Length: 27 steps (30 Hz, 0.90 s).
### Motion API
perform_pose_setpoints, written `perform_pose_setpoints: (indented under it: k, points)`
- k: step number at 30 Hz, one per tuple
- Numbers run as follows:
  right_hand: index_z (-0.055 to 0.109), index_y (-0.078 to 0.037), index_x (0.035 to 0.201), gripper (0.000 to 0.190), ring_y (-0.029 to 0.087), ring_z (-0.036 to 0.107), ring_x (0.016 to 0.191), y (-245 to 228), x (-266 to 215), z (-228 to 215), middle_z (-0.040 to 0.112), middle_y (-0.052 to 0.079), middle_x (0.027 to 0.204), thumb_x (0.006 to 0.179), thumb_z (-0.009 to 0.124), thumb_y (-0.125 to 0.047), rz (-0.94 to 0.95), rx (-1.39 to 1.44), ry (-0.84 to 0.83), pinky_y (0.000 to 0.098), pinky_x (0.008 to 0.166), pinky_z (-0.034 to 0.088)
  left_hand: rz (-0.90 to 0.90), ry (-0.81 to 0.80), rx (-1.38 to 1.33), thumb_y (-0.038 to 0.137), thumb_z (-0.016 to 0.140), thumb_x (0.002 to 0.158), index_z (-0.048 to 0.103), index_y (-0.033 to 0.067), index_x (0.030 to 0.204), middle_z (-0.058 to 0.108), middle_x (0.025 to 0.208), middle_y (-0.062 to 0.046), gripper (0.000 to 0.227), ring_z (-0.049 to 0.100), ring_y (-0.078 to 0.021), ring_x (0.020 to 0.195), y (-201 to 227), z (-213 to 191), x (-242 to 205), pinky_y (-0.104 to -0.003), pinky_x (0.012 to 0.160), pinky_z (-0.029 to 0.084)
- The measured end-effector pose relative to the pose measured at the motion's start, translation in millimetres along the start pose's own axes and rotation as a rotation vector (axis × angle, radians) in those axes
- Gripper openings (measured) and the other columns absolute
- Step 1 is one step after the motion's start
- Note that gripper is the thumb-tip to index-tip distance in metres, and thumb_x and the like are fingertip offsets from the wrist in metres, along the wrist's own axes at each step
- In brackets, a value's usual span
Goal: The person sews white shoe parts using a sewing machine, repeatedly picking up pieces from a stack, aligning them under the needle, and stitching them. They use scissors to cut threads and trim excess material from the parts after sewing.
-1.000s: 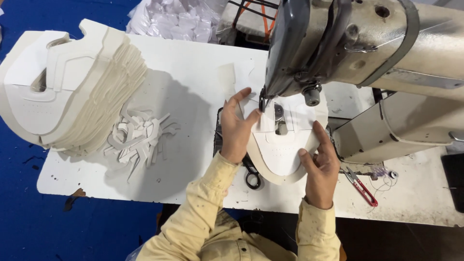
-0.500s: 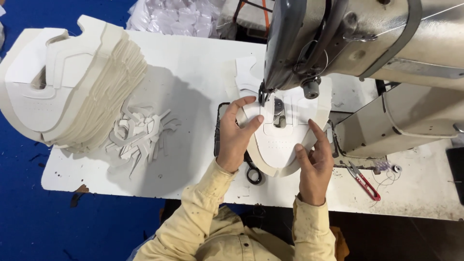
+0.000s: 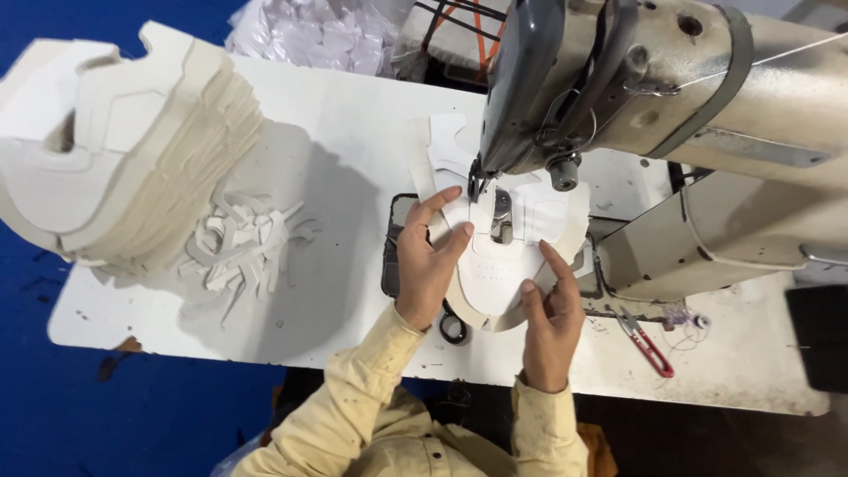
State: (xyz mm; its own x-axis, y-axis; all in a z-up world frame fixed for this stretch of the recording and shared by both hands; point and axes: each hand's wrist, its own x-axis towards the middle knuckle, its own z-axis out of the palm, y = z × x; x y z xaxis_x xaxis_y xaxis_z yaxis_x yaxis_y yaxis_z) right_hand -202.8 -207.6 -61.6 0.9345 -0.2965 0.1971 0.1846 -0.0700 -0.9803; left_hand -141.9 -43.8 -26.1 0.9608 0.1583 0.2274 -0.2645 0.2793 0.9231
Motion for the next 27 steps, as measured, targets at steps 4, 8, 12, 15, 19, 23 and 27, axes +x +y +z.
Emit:
perform_pose_setpoints:
  k: [4,8,12,15,19,23,27]
  points:
    - [0.056,0.002,0.149,0.050,0.008,0.053,0.085,-16.2,3.0,7.8,0.063,0.009,0.107,0.100,0.064,-0.001,-0.024,-0.048,0.002,0.0208,0.074,0.043,-0.033,0.021,0.150,0.008,0.071,0.088,0.063,-0.0016,0.132,0.059,0.129,-0.008,0.045,0.060,-0.0183,0.119,9.5,1.8,8.9,-0.031,0.099,0.056]
    - [0.052,0.003,0.148,0.050,0.008,0.059,0.093,-19.9,12.4,9.3,0.065,0.010,0.133,0.099,0.061,-0.001,-0.076,0.046,-0.039,0.0213,0.079,0.048,0.107,0.027,0.302,0.005,0.072,0.087,0.065,-0.0023,0.131,0.068,0.132,-0.011,0.045,0.059,-0.0258,0.126,-4.3,-0.3,17.1,-0.040,0.114,0.043]
    - [0.048,0.005,0.149,0.051,0.012,0.063,0.117,-16.0,35.0,-0.1,0.057,0.013,0.149,0.099,0.059,0.002,-0.127,0.058,-0.075,0.0247,0.097,0.052,0.136,0.024,0.317,0.004,0.072,0.088,0.064,-0.0021,0.132,0.069,0.133,-0.012,0.046,0.058,-0.0277,0.129,-12.1,1.1,28.4,-0.043,0.122,0.033]
    - [0.044,0.000,0.148,0.056,0.015,0.067,0.095,-17.4,59.4,-31.7,0.054,0.011,0.150,0.094,0.060,0.002,-0.065,-0.190,-0.143,0.0273,0.083,0.058,0.177,-0.006,0.345,0.005,0.070,0.090,0.062,-0.0025,0.133,0.069,0.134,-0.012,0.045,0.060,-0.0263,0.130,-14.6,-0.8,37.3,-0.043,0.128,0.023]
    - [0.052,0.002,0.146,0.061,0.025,0.052,0.109,-44.0,83.4,-107.2,0.056,0.016,0.136,0.089,0.061,0.020,-0.500,-0.592,0.181,0.0366,0.097,0.051,0.105,-0.036,0.262,0.006,0.067,0.091,0.061,-0.0017,0.136,0.067,0.136,-0.011,0.045,0.058,-0.0249,0.131,-16.4,-0.9,44.1,-0.044,0.127,0.024]
    - [0.045,0.004,0.147,0.063,0.036,0.054,0.139,-57.5,90.6,-145.9,0.041,0.019,0.152,0.089,0.059,0.026,-0.804,-0.981,0.397,0.0469,0.117,0.055,0.143,0.005,0.309,0.004,0.065,0.093,0.060,-0.0010,0.138,0.065,0.140,-0.012,0.046,0.050,-0.0258,0.139,-20.3,-0.3,43.4,-0.043,0.127,0.025]
    - [0.041,0.002,0.150,0.065,0.037,0.052,0.143,-29.0,80.9,-153.9,0.036,0.019,0.158,0.091,0.060,0.022,-0.653,-1.026,0.379,0.0419,0.106,0.057,0.393,0.052,0.455,0.003,0.067,0.098,0.058,-0.0036,0.140,0.066,0.139,-0.016,0.044,0.057,-0.0256,0.131,-23.1,-3.2,24.8,-0.045,0.125,0.024]
